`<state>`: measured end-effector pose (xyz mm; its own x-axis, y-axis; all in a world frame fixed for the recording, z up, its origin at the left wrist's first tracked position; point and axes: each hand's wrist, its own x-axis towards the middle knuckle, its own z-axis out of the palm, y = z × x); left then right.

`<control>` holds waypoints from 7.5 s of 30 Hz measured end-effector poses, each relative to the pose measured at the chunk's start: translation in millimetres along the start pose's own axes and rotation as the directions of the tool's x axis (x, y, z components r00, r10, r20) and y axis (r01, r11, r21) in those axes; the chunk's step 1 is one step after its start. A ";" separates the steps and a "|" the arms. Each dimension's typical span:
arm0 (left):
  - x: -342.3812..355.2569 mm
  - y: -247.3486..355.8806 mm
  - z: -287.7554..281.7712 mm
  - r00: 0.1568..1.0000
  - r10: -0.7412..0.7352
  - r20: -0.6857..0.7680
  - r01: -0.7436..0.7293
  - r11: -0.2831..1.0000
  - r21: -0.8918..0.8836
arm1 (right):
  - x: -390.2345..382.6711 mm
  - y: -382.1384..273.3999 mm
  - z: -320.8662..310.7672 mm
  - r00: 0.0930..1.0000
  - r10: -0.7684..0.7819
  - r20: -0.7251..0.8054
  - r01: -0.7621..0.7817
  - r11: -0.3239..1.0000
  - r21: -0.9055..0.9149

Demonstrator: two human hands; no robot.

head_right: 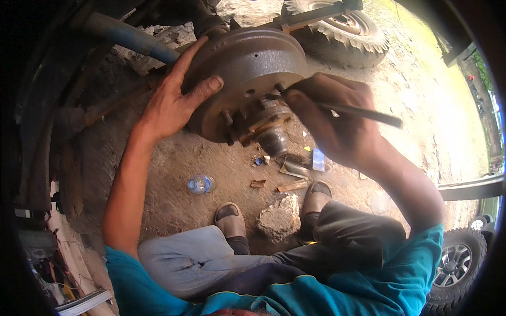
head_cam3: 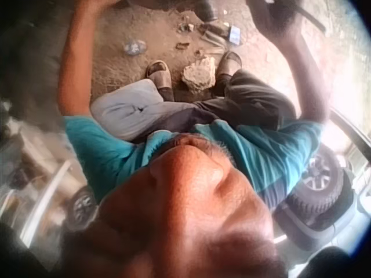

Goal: The person sits on the ground and uses a wire brush to clean the surface of a vehicle wheel hub. They scrub the metal components and the area around the wheel studs, occasionally adjusting their grip on the brush and the hub.

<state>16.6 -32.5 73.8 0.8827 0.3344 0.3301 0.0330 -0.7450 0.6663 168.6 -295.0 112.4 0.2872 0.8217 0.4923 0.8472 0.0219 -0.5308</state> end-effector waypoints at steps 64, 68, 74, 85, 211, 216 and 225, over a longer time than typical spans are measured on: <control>22.3 11.6 2.2 0.998 -0.033 0.059 0.044 0.980 -0.195 | -35.2 92.3 9.4 0.974 0.185 0.128 -0.224 0.860 0.459; 20.4 13.9 3.6 0.996 -0.064 0.060 0.075 0.975 -0.211 | -34.6 96.2 6.5 0.999 0.037 -0.007 -0.034 0.967 0.254; 20.0 15.2 1.3 0.996 -0.062 0.061 0.071 0.987 -0.145 | -32.4 85.4 3.4 0.996 0.082 0.037 -0.089 0.965 0.246; 20.6 15.3 2.3 0.997 -0.042 0.065 0.054 0.976 -0.209 | -28.5 98.4 3.3 0.873 0.377 0.310 -0.485 0.596 0.640; 26.6 -26.5 7.7 0.987 0.070 -0.145 -0.104 0.965 -0.240 | 55.0 -8.0 30.7 0.944 -0.214 0.252 0.256 0.955 -0.149; 26.2 -28.5 9.8 0.981 0.096 -0.169 -0.138 0.956 -0.260 | 59.9 -6.2 34.4 0.931 -0.258 0.257 0.292 0.950 -0.106; 24.8 -26.3 8.1 0.987 0.113 -0.117 -0.147 0.926 -0.347 | 60.7 -9.2 29.9 0.945 -0.210 0.250 0.207 0.978 0.038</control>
<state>41.5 -9.3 59.0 0.8198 0.3132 0.4794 -0.2624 -0.5387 0.8006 164.9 -228.3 126.6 -0.0183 0.9145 0.4041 0.8706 0.2133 -0.4433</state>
